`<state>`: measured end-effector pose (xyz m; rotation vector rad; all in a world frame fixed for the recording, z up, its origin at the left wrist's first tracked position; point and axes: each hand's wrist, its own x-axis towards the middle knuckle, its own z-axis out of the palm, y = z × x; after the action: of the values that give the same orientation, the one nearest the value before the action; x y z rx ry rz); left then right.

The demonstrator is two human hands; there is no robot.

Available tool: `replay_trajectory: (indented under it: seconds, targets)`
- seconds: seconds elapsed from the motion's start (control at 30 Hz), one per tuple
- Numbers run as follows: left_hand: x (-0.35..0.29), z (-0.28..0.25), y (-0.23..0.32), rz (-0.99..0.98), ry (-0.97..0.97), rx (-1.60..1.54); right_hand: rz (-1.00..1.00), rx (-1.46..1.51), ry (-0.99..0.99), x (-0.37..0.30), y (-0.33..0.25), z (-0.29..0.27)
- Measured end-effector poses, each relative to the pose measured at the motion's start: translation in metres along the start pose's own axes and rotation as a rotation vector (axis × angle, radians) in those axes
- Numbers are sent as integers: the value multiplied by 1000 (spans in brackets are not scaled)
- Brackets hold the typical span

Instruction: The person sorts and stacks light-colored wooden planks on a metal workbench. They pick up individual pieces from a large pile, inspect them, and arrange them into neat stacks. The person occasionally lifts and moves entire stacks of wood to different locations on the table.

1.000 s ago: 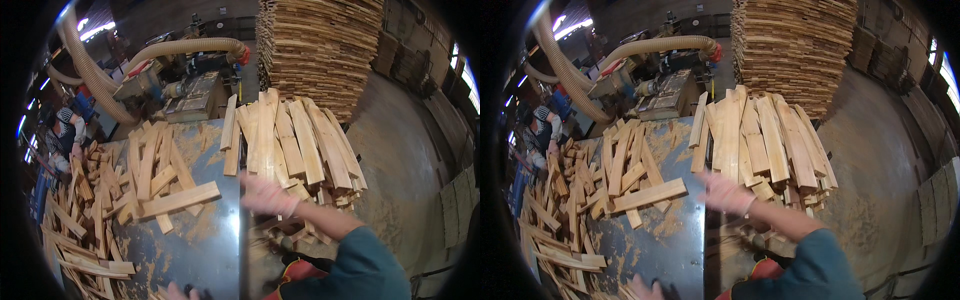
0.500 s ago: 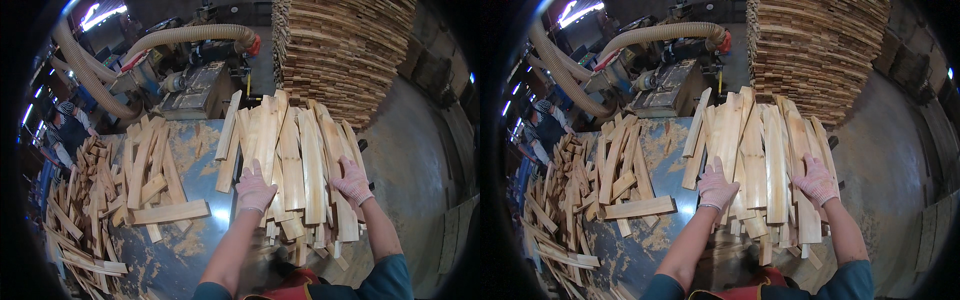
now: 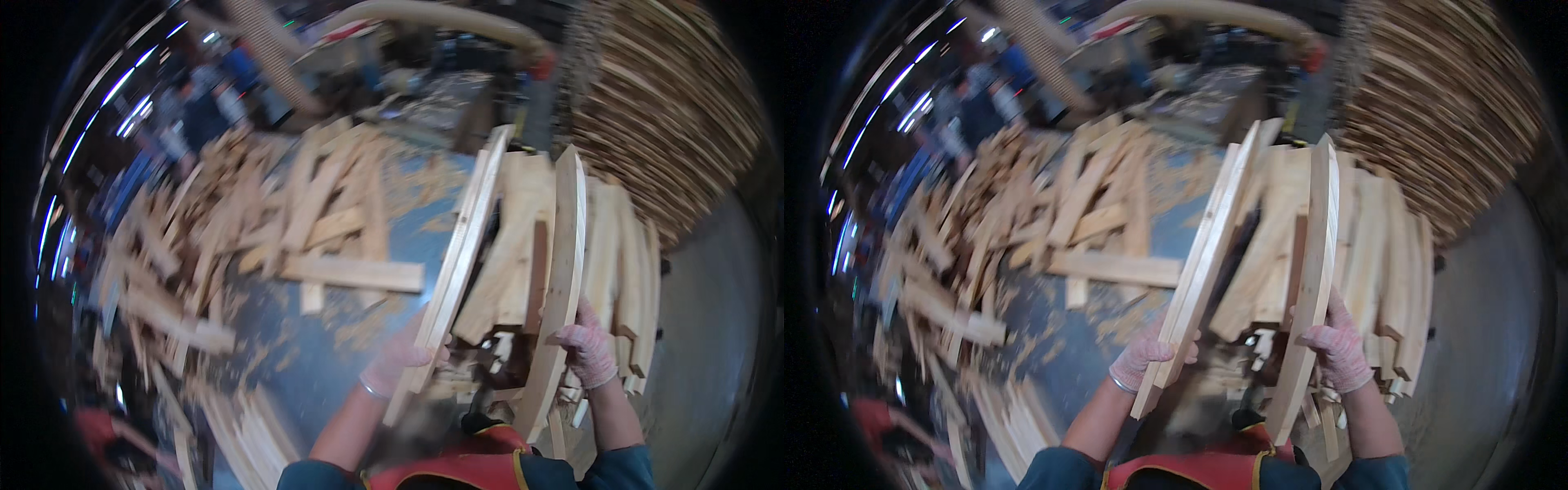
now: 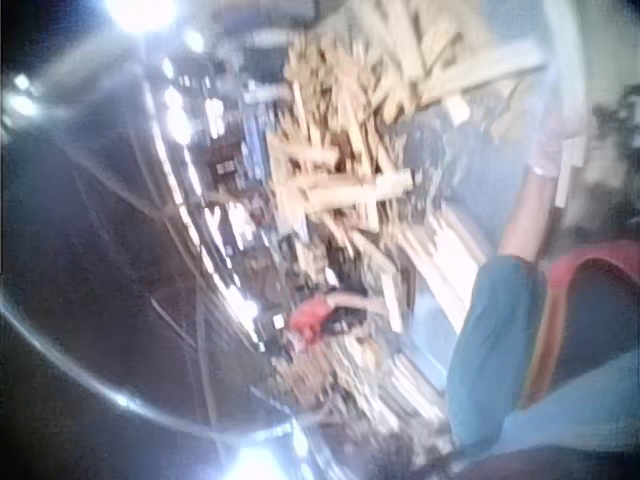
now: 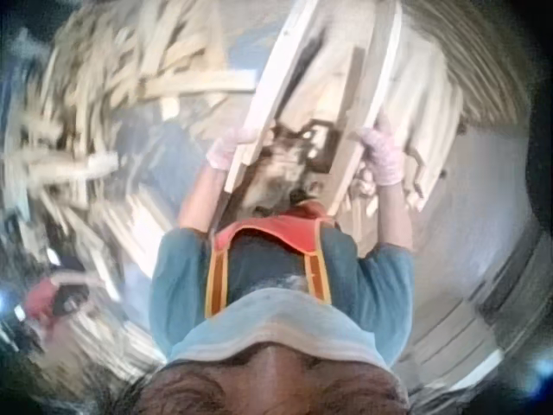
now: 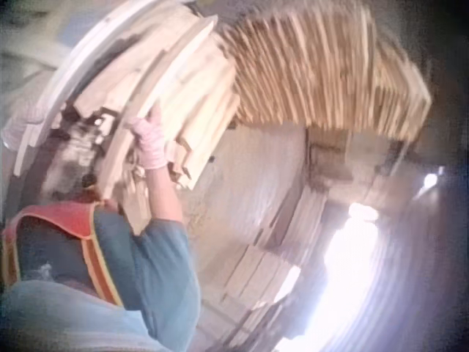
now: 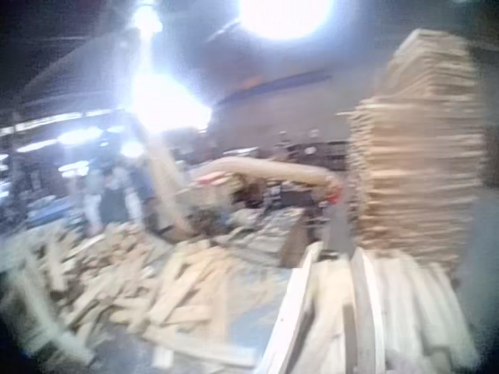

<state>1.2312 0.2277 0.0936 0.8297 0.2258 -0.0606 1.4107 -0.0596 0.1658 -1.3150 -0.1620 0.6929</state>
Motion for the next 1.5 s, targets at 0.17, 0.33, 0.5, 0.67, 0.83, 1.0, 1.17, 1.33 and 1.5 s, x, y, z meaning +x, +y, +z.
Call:
replay_trajectory:
  seconds: [0.17,0.33,0.5,0.67,0.83,1.0,1.17,1.33,1.5]
  targets:
    - [-213,-48,-18,172,344,-22,164,89,-219,-19,131,129]
    - [-457,-79,-77,379,892,-160,411,116,-448,-96,254,265]
    - [-638,-65,-109,501,1173,-116,585,52,-667,-161,367,338]
    - [-733,-64,-170,561,1180,-269,581,-314,-735,-208,394,381]
    - [-729,-71,-162,229,1340,31,266,-1100,-1174,-214,404,415]
    - [-678,-89,-200,550,1023,104,239,-1217,-1241,-240,322,458]
    - [-589,-49,-128,172,1032,673,518,-21,-831,-245,341,446]
    - [-654,-124,-106,458,1890,500,561,-87,-691,-153,351,412]
    - [-761,-218,-233,-207,1693,931,552,-232,-576,-169,358,417]
